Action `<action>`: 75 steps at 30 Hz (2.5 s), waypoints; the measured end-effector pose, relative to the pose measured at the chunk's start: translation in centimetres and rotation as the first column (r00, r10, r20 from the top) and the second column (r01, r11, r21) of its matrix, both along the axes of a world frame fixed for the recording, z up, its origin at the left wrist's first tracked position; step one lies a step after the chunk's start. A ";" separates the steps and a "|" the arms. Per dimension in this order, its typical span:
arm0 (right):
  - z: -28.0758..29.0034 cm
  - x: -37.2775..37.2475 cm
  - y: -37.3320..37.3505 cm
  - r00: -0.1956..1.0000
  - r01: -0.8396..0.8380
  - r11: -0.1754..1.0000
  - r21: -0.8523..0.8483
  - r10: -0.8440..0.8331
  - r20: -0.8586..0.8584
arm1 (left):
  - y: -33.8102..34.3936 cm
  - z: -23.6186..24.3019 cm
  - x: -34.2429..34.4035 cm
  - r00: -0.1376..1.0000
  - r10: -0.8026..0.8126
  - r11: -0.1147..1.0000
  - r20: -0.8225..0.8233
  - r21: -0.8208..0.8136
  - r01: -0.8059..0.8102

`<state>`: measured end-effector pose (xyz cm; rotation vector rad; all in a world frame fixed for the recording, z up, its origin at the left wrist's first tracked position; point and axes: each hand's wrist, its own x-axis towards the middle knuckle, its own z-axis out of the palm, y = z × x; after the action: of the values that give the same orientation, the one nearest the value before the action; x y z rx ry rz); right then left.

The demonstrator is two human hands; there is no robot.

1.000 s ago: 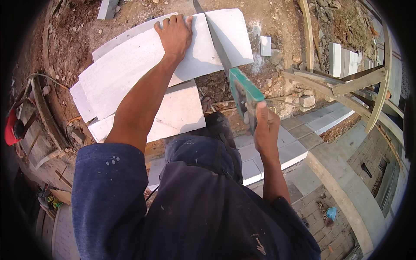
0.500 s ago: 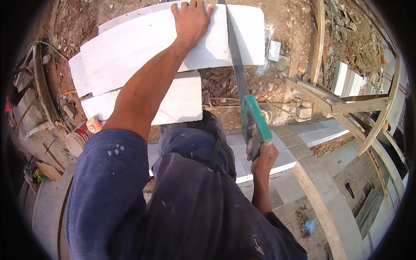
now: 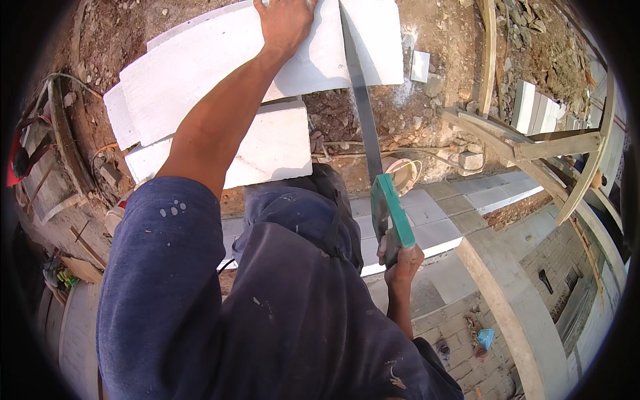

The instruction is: The person applies mortar to white rectangular tiles using a trowel, places them along a curved wall, measures gaps with a tape measure, cuts tiles with a hand saw, and taps them into place with a hammer.

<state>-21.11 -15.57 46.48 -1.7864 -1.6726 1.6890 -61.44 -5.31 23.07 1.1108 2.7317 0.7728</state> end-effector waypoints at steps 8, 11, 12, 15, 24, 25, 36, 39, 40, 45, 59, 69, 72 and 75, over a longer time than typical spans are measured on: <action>-12.0 -10.3 7.4 0.951 -0.019 0.998 0.063 0.038 -0.306 | 0.7 0.3 0.0 0.974 -0.048 0.997 -0.223 -0.076 0.032; -12.4 -11.1 3.7 0.927 0.063 0.980 0.187 0.011 -0.375 | 0.3 0.8 -0.8 0.977 -0.075 0.979 -0.200 -0.199 0.034; -13.0 -11.0 4.0 0.908 0.050 0.969 0.241 0.056 -0.416 | 0.7 0.3 -0.7 0.974 -0.050 0.986 -0.221 -0.169 0.012; -14.2 -10.3 4.5 0.935 -0.020 0.899 0.438 0.172 -0.309 | 1.6 0.0 -0.6 0.959 -0.050 0.982 -0.278 -0.186 -0.002; 7.9 -5.1 1.7 0.994 -0.101 0.961 0.259 0.108 -0.009 | 0.8 -1.4 -0.8 0.959 -0.063 0.973 -0.276 -0.231 -0.002; 8.7 -5.2 3.6 0.994 -0.103 0.987 0.120 0.106 -0.016 | 1.5 -1.4 0.0 0.961 -0.068 0.968 -0.266 -0.252 -0.001; 6.1 -5.4 1.5 0.987 -0.145 0.961 0.236 0.156 -0.027 | 1.2 -1.7 -1.3 0.957 -0.128 0.956 -0.261 -0.289 0.049; 3.6 -5.0 -2.8 0.989 -0.042 0.945 0.324 0.085 -0.118 | 0.9 -0.2 -1.3 0.970 -0.120 0.945 -0.210 -0.323 0.047; 3.3 -5.2 -2.7 0.991 -0.031 0.942 0.334 0.072 -0.113 | 0.9 0.2 -1.2 0.964 -0.115 0.953 -0.240 -0.301 0.039; 2.1 -9.8 5.6 0.974 -0.221 0.926 0.305 0.223 0.028 | 1.0 1.9 -2.1 0.969 -0.156 0.941 -0.190 -0.325 0.088; 3.5 -10.2 3.9 0.963 -0.268 0.881 0.389 0.256 0.085 | 0.3 1.4 -4.0 0.952 -0.101 0.948 -0.288 -0.319 0.004; -1.6 -17.0 10.5 0.931 -0.349 0.876 0.333 0.284 0.228 | 1.1 -1.7 -0.3 0.963 -0.113 0.986 -0.245 -0.151 0.077; 4.9 -10.4 6.7 0.881 -0.462 0.871 0.164 0.431 0.195 | -0.6 1.7 -3.2 0.950 -0.066 0.979 -0.304 -0.202 0.003; 2.1 -10.5 6.3 0.914 -0.405 0.779 0.479 0.355 0.194 | 0.5 2.1 -1.5 0.953 -0.073 0.979 -0.294 -0.203 0.012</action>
<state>-31.57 -9.29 48.62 -1.3477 -2.3756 1.1081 -62.93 -4.79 25.18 1.3325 2.9320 0.3348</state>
